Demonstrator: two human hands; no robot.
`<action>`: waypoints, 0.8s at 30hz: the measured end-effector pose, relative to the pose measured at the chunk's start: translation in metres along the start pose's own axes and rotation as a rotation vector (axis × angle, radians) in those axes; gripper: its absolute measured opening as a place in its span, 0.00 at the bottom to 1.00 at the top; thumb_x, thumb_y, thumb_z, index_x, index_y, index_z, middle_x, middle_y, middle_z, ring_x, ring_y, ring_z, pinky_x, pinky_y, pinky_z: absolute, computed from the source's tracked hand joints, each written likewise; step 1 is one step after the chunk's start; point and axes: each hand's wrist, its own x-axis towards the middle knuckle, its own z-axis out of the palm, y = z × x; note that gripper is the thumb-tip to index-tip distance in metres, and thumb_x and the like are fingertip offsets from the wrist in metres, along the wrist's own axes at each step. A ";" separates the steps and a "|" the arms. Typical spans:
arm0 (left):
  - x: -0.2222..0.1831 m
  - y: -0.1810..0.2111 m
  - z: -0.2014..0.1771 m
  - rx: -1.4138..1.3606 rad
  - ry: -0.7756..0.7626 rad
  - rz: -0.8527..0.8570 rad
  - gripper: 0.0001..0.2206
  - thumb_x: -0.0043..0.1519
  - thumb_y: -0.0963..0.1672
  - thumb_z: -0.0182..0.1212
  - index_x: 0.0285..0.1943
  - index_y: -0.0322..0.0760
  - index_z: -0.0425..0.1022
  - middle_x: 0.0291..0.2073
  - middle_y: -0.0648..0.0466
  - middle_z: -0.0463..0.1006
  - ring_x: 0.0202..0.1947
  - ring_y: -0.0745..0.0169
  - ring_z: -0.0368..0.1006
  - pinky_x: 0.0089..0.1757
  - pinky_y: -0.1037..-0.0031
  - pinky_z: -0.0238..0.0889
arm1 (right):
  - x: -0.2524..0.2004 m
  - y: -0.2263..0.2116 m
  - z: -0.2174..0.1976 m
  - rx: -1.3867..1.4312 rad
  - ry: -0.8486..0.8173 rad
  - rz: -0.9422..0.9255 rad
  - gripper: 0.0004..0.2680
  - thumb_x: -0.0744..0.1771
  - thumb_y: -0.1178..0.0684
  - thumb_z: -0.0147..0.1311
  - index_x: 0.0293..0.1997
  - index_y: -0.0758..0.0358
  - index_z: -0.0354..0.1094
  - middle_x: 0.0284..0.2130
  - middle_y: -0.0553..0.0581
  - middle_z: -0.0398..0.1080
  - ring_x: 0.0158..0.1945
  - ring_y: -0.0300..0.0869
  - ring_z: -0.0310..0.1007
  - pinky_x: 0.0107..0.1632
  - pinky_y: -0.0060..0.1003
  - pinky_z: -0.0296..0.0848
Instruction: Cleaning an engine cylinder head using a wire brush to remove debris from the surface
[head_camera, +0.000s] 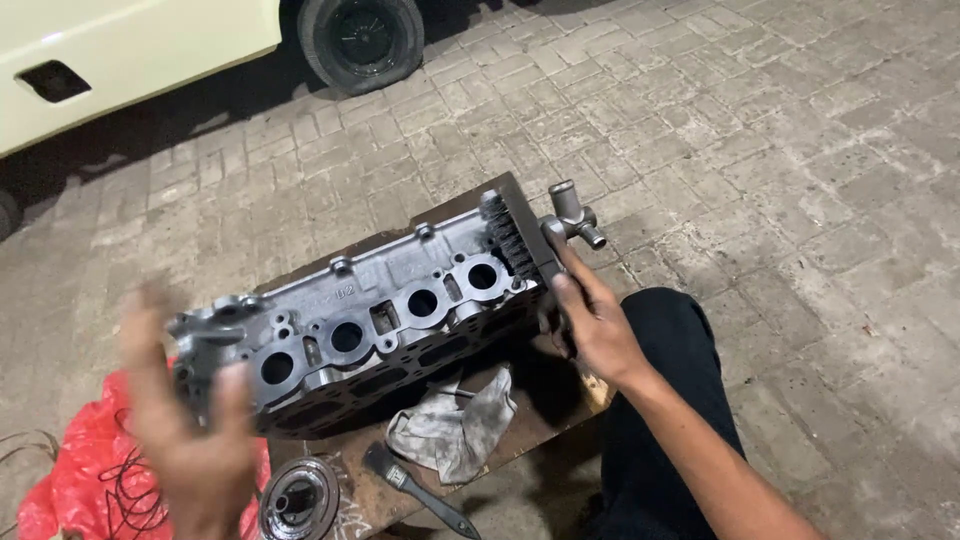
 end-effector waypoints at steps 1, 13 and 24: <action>0.010 0.001 0.011 -0.001 0.000 0.003 0.30 0.61 0.34 0.47 0.77 0.25 0.50 0.75 0.30 0.53 0.73 0.30 0.52 0.67 0.46 0.53 | -0.003 -0.006 -0.003 0.000 0.002 -0.001 0.24 0.69 0.37 0.40 0.75 0.50 0.51 0.76 0.61 0.48 0.79 0.48 0.43 0.74 0.47 0.47; 0.033 -0.051 0.080 0.688 -0.672 0.178 0.61 0.44 0.76 0.40 0.82 0.47 0.35 0.77 0.37 0.35 0.77 0.41 0.32 0.63 0.33 0.17 | -0.059 -0.065 -0.038 -0.739 -0.235 -0.212 0.23 0.70 0.48 0.44 0.78 0.41 0.47 0.36 0.57 0.75 0.35 0.49 0.76 0.40 0.46 0.73; 0.036 -0.036 0.074 0.665 -0.670 0.087 0.60 0.41 0.73 0.62 0.80 0.51 0.45 0.74 0.36 0.51 0.73 0.36 0.47 0.64 0.29 0.33 | -0.046 -0.081 -0.027 -1.000 -0.346 -0.041 0.29 0.69 0.45 0.49 0.79 0.22 0.34 0.41 0.60 0.73 0.39 0.71 0.74 0.36 0.62 0.70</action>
